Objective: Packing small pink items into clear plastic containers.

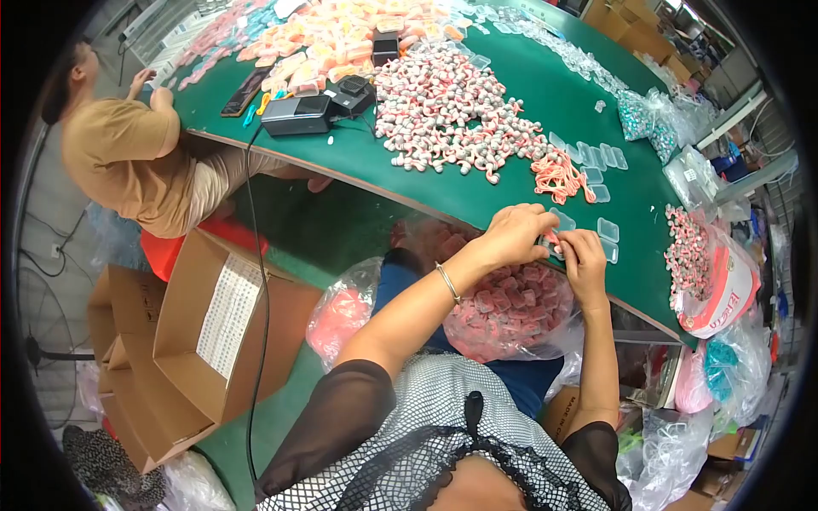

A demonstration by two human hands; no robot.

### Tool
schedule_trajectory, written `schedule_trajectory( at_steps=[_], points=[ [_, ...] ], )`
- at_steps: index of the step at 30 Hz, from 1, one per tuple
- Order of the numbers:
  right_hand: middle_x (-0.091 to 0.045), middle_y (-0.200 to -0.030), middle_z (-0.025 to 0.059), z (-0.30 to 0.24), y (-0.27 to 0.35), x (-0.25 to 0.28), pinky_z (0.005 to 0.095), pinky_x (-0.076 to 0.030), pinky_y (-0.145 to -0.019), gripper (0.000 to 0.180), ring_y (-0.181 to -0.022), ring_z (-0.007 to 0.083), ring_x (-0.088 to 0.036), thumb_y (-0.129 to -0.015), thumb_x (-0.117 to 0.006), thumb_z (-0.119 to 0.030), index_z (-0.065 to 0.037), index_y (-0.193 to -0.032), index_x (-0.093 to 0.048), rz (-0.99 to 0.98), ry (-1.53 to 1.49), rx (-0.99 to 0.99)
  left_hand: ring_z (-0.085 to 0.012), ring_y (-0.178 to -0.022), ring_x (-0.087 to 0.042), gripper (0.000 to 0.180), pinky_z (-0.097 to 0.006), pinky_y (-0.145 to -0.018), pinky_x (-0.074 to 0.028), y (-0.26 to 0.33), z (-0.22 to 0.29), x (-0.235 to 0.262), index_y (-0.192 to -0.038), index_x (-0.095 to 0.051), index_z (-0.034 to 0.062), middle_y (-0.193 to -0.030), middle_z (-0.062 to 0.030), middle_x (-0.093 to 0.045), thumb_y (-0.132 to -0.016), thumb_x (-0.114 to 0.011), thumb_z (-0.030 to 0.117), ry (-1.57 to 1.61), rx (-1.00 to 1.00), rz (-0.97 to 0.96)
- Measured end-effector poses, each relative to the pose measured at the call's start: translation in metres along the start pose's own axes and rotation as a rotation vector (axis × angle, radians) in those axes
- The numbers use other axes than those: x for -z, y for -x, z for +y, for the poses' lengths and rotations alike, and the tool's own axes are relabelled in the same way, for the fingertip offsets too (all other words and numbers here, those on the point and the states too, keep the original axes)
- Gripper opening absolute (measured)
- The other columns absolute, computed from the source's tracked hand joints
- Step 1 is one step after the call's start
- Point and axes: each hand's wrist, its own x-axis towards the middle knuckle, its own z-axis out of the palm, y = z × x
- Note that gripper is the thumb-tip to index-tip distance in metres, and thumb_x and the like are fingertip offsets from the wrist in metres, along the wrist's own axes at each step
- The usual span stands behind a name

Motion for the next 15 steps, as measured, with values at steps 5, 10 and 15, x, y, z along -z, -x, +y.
schedule_trajectory(
  at_steps=[5,10,15],
  points=[
    [-0.062,-0.09,0.0123,-0.005,0.001,-0.007,0.0412,-0.048,-0.076,0.01,-0.087,0.0323,-0.06,-0.084,-0.066,-0.004,-0.004,-0.094,-0.065,0.07,0.166,0.1,-0.0318,-0.095,-0.061,0.041,-0.042,-0.08,-0.05,0.001,0.002,0.0,-0.105,-0.066,0.0106,-0.092,-0.0101,-0.061,-0.068,-0.08,0.022,-0.032,-0.008,-0.05],
    [-0.063,-0.091,0.0129,-0.001,-0.012,-0.011,0.0412,-0.048,-0.076,0.01,-0.087,0.0325,-0.06,-0.086,-0.064,-0.004,-0.003,-0.096,-0.065,0.107,0.023,0.057,-0.0306,-0.093,-0.061,0.042,-0.041,-0.078,-0.051,0.006,-0.004,0.011,-0.106,-0.066,0.0113,-0.094,-0.0085,-0.06,-0.068,-0.081,0.02,-0.066,-0.01,0.009],
    [-0.063,-0.098,0.0069,0.012,-0.022,-0.002,0.0439,-0.045,-0.082,0.016,-0.096,0.0283,-0.06,-0.087,-0.066,-0.013,-0.01,-0.102,-0.067,0.061,0.287,-0.128,-0.0296,-0.093,-0.061,0.04,-0.041,-0.077,-0.05,0.004,0.001,0.007,-0.106,-0.066,0.0108,-0.094,-0.0074,-0.06,-0.07,-0.081,0.02,-0.022,-0.012,-0.014]
  ],
)
